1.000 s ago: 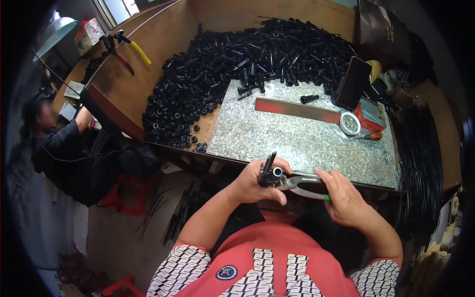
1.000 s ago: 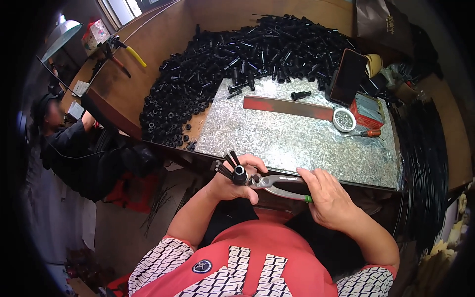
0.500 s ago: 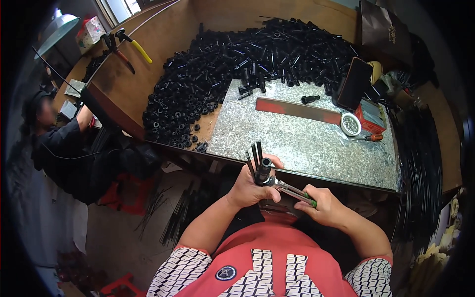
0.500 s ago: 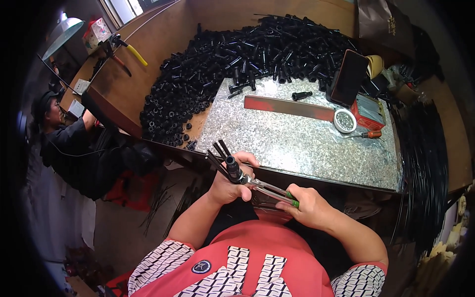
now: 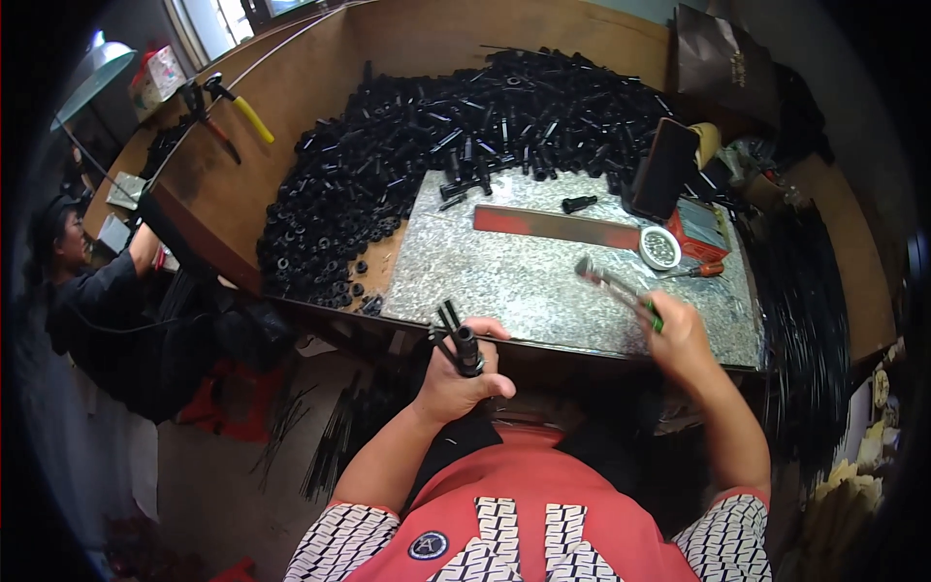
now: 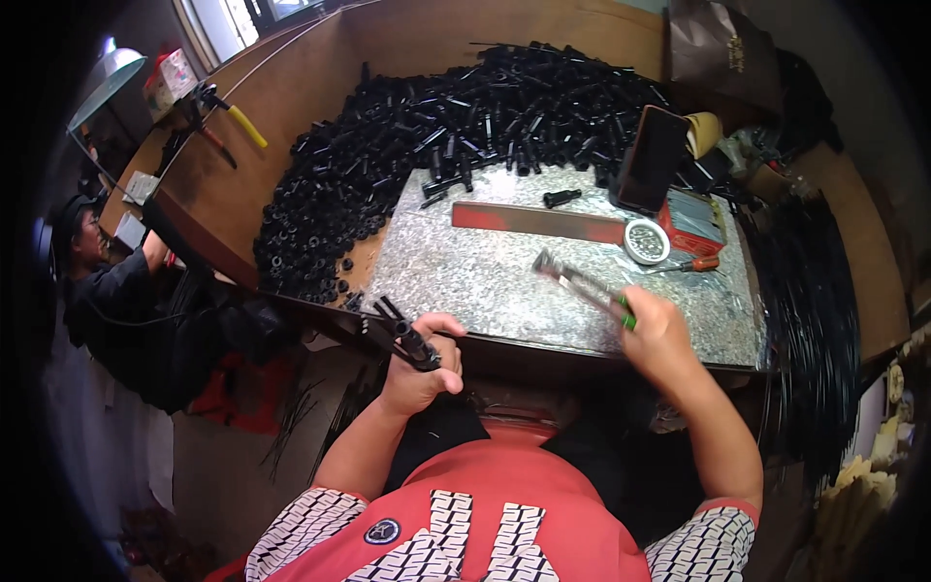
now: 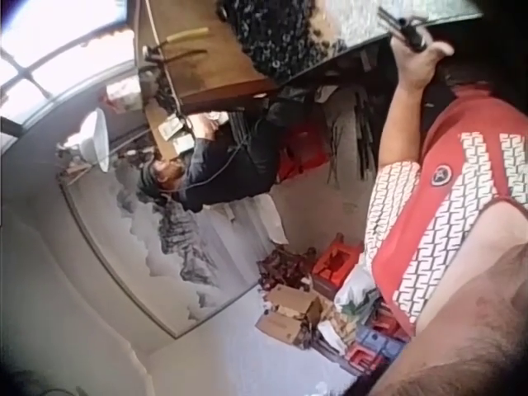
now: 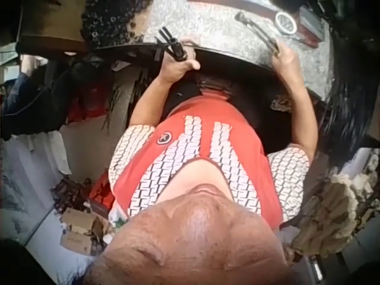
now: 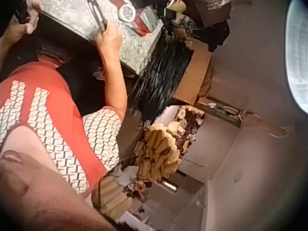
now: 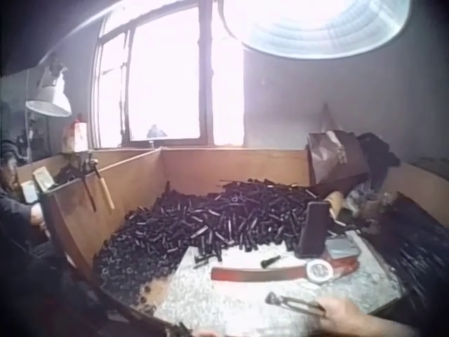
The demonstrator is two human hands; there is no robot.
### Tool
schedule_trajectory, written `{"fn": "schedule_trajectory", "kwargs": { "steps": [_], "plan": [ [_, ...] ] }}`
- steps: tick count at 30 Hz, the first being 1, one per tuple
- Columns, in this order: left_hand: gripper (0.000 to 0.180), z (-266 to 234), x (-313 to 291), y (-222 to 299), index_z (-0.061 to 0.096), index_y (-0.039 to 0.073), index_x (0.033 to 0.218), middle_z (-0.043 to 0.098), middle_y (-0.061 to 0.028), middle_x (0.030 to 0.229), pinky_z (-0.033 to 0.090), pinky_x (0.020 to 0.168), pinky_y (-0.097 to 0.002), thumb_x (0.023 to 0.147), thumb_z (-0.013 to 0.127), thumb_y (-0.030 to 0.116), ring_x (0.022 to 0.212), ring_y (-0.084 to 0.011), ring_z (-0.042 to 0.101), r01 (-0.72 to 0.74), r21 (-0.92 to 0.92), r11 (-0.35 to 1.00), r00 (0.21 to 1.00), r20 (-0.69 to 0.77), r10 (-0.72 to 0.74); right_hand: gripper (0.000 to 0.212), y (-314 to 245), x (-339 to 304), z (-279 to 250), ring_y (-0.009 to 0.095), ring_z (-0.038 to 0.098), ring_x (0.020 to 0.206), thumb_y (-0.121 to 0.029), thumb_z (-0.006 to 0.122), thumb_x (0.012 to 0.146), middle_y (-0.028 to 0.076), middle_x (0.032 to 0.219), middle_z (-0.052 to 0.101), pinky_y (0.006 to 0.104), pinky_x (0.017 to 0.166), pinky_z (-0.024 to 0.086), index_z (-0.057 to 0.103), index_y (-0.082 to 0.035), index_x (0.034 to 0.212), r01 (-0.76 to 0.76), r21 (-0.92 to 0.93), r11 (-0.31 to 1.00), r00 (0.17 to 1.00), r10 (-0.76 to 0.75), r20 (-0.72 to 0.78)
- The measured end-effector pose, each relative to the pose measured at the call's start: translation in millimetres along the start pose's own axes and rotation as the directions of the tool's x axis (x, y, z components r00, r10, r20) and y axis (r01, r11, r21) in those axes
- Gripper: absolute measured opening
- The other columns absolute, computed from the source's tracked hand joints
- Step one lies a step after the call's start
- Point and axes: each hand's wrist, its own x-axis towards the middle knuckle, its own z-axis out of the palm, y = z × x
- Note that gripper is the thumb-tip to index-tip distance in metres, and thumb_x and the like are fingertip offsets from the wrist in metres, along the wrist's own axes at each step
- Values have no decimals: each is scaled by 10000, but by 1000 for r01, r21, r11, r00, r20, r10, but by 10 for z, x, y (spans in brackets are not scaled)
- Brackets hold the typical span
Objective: Assembling and clamping black industrial tubes using a specialized hand tool at a factory workstation.
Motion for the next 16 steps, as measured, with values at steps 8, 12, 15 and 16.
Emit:
{"fn": "schedule_trajectory", "kwargs": {
  "steps": [8, 12, 15, 16],
  "plan": [
    [730, 313, -171, 308, 394, -35, 1159, 402, 44, 548, 309, 474, -226, 661, 808, 301, 477, -49, 380, -124, 39, 991, 978, 173, 116, 150, 718, 719, -219, 399, 631, 791, -46, 574, 728, 219, 771, 642, 491, 730, 491, 631, -28, 865, -153, -458, 876, 985, 174, 4],
    [736, 381, -154, 345, 382, -33, 1150, 388, 40, 543, 309, 468, -228, 669, 808, 325, 472, -63, 386, -105, -22, 994, 987, 118, 107, 165, 759, 912, -100, 372, 658, 803, -62, 555, 727, 234, 820, 660, 457, 721, 518, 691, -1, 800, -129, -538, 833, 956, 248, 154],
    [738, 377, -160, 300, 368, -27, 1159, 381, 36, 533, 328, 461, -227, 689, 815, 325, 462, -75, 408, -127, -38, 991, 986, 104, 130, 162, 734, 953, -75, 354, 671, 815, -83, 578, 725, 219, 840, 673, 435, 725, 531, 699, 0, 794, -117, -524, 843, 964, 223, 142],
    [762, 359, -165, 287, 361, -25, 1167, 378, 34, 530, 335, 464, -224, 681, 822, 336, 465, -75, 422, -136, -22, 990, 985, 100, 137, 167, 779, 973, -37, 345, 676, 820, -95, 592, 724, 210, 848, 680, 431, 733, 535, 706, -9, 811, -109, -526, 843, 970, 206, 130]
  ]
}}
